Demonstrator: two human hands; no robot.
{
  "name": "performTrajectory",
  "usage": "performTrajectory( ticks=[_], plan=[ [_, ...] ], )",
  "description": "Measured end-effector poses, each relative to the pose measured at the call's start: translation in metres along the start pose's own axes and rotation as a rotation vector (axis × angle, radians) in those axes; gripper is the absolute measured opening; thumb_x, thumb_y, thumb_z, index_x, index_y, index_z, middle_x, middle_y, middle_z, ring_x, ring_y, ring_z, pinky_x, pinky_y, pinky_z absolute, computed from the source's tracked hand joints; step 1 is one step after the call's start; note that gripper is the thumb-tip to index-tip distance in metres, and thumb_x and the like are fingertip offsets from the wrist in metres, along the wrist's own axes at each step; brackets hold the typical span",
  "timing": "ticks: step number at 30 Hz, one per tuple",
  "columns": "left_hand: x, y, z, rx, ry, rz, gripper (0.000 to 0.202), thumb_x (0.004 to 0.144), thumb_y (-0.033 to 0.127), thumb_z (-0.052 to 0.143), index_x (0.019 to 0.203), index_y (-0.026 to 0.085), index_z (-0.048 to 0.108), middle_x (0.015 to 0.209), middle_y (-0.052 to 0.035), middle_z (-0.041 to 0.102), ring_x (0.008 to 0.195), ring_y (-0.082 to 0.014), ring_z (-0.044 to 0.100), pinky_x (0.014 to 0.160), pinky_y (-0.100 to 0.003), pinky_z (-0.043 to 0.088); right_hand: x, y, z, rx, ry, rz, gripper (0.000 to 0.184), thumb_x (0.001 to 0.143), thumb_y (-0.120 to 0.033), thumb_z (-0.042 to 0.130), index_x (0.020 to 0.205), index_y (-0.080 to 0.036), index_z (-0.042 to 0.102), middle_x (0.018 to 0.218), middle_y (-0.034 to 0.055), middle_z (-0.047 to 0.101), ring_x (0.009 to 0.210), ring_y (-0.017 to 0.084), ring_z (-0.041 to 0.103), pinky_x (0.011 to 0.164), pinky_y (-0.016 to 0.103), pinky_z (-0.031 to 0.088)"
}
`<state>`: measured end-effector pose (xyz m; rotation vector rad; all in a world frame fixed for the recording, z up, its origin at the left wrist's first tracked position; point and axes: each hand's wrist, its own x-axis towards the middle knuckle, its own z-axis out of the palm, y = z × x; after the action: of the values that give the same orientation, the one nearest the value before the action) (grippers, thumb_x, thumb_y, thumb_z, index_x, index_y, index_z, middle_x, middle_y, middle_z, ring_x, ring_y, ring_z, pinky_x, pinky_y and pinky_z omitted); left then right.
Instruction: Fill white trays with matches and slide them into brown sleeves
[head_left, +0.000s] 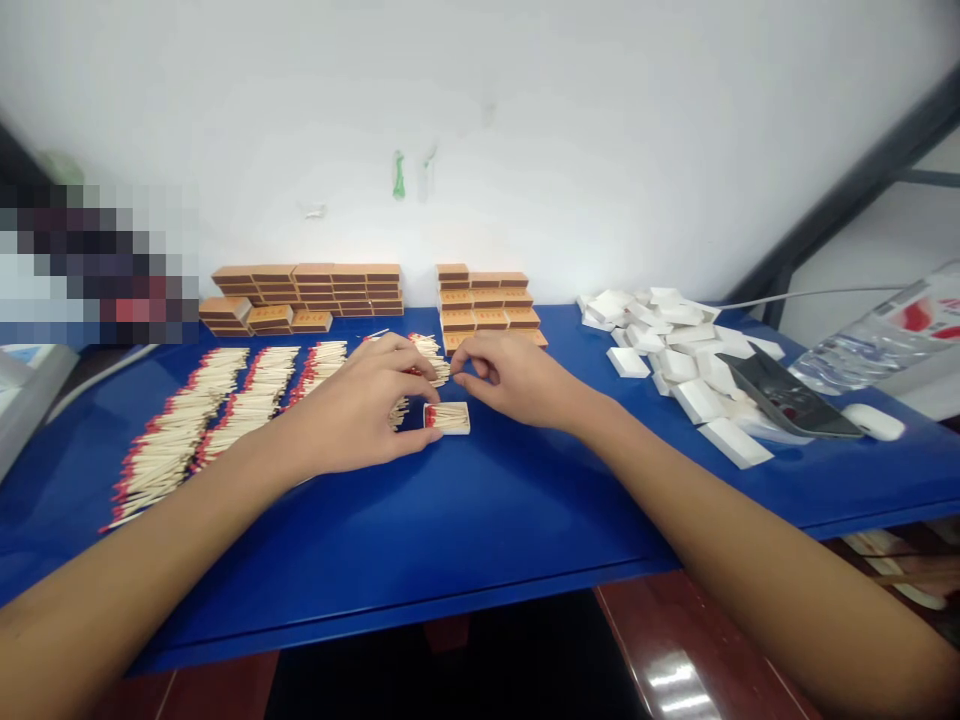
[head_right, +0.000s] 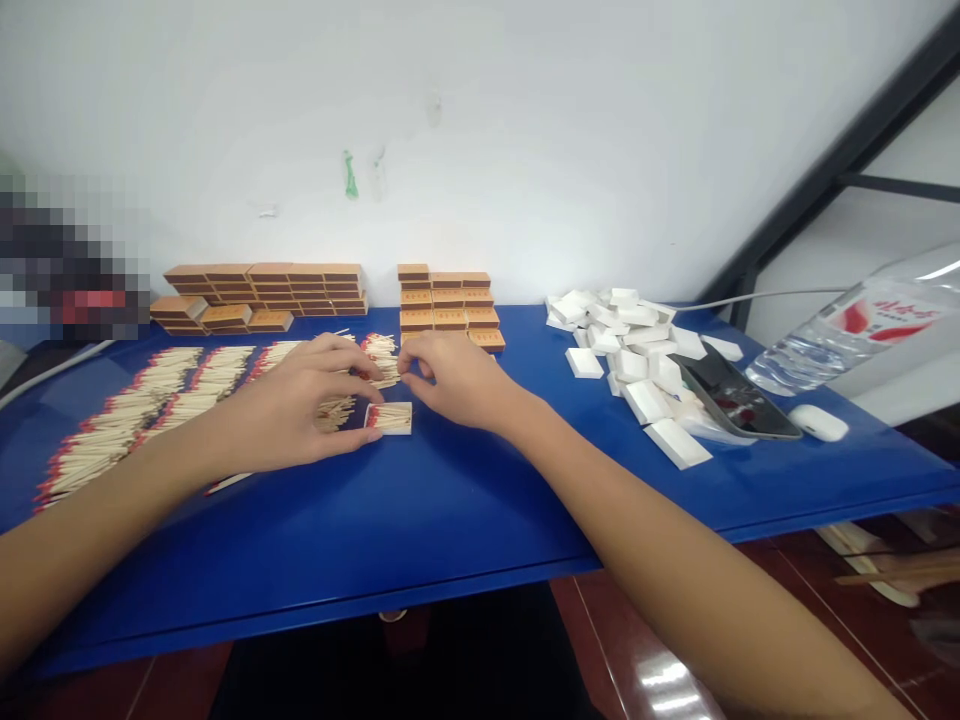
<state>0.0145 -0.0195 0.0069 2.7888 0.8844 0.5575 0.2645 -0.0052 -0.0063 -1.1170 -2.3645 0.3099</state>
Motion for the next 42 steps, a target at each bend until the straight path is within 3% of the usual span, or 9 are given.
performTrajectory(
  ticks=[4,8,14,21,27,31,38,42],
  plan=[
    [0.001,-0.001,-0.002,0.002,-0.016,-0.016,0.020,0.088,0.043,0.079,0.093,0.025,0.082,0.112,-0.0077,0.076,0.118,-0.0322,0.061,0.109,-0.051,0.047,0.001,0.007,0.014,0.030,-0.071,-0.028,0.006,0.098,-0.016,0.068,0.098,-0.018,0.073,0.075,-0.0026,0.055,0.073,0.015,0.049,0.070,0.030,0.030],
    [0.000,-0.003,-0.008,0.009,-0.053,-0.074,0.022,0.084,0.044,0.081,0.094,0.024,0.083,0.097,-0.0067,0.075,0.104,-0.0291,0.063,0.097,-0.046,0.050,0.003,0.009,0.022,0.054,-0.056,-0.064,0.008,0.099,-0.016,0.068,0.104,-0.019,0.073,0.077,-0.0024,0.055,0.074,0.016,0.049,0.071,0.030,0.031],
    [-0.002,-0.007,-0.015,0.034,-0.127,-0.178,0.030,0.081,0.055,0.084,0.094,0.028,0.086,0.094,-0.0066,0.075,0.101,-0.0302,0.063,0.090,-0.044,0.048,0.004,0.009,0.022,0.057,-0.043,-0.057,0.009,0.102,-0.018,0.065,0.104,-0.018,0.074,0.077,-0.0017,0.054,0.074,0.016,0.049,0.071,0.029,0.033],
    [-0.003,-0.009,-0.017,0.019,-0.130,-0.166,0.032,0.078,0.055,0.088,0.097,0.030,0.088,0.092,-0.0059,0.075,0.095,-0.0285,0.063,0.085,-0.040,0.048,0.005,0.009,0.023,0.062,-0.065,-0.062,0.009,0.101,-0.014,0.065,0.096,-0.018,0.071,0.077,-0.0017,0.055,0.074,0.016,0.049,0.070,0.029,0.033],
    [-0.002,-0.009,-0.017,0.032,-0.168,-0.144,0.034,0.081,0.055,0.089,0.101,0.027,0.087,0.095,-0.0062,0.078,0.101,-0.0297,0.064,0.089,-0.042,0.048,0.006,0.011,0.025,0.061,-0.072,-0.022,0.011,0.102,-0.018,0.068,0.091,-0.017,0.069,0.077,-0.0014,0.055,0.074,0.016,0.049,0.070,0.029,0.034],
    [-0.002,-0.010,-0.016,0.034,-0.126,-0.093,0.037,0.081,0.055,0.089,0.103,0.026,0.087,0.104,-0.0066,0.080,0.106,-0.0304,0.063,0.094,-0.044,0.048,0.008,0.011,0.027,0.077,-0.093,-0.019,0.010,0.103,-0.018,0.066,0.093,-0.018,0.067,0.081,-0.0005,0.056,0.075,0.016,0.049,0.070,0.029,0.033],
    [-0.003,-0.012,-0.017,0.053,-0.063,-0.046,0.023,0.079,0.050,0.089,0.089,0.029,0.088,0.107,-0.0058,0.079,0.106,-0.0306,0.061,0.100,-0.049,0.048,0.009,0.008,0.028,0.085,-0.067,-0.048,0.005,0.103,-0.017,0.066,0.098,-0.019,0.065,0.084,-0.0007,0.055,0.075,0.016,0.047,0.072,0.029,0.032],
    [-0.003,-0.013,-0.017,0.048,-0.069,-0.049,0.019,0.078,0.046,0.088,0.087,0.030,0.088,0.108,-0.0060,0.078,0.107,-0.0309,0.061,0.102,-0.050,0.047,0.009,0.007,0.027,0.076,-0.082,-0.037,0.011,0.103,-0.017,0.065,0.092,-0.018,0.065,0.082,-0.0007,0.054,0.075,0.016,0.045,0.072,0.029,0.031]
  ],
)
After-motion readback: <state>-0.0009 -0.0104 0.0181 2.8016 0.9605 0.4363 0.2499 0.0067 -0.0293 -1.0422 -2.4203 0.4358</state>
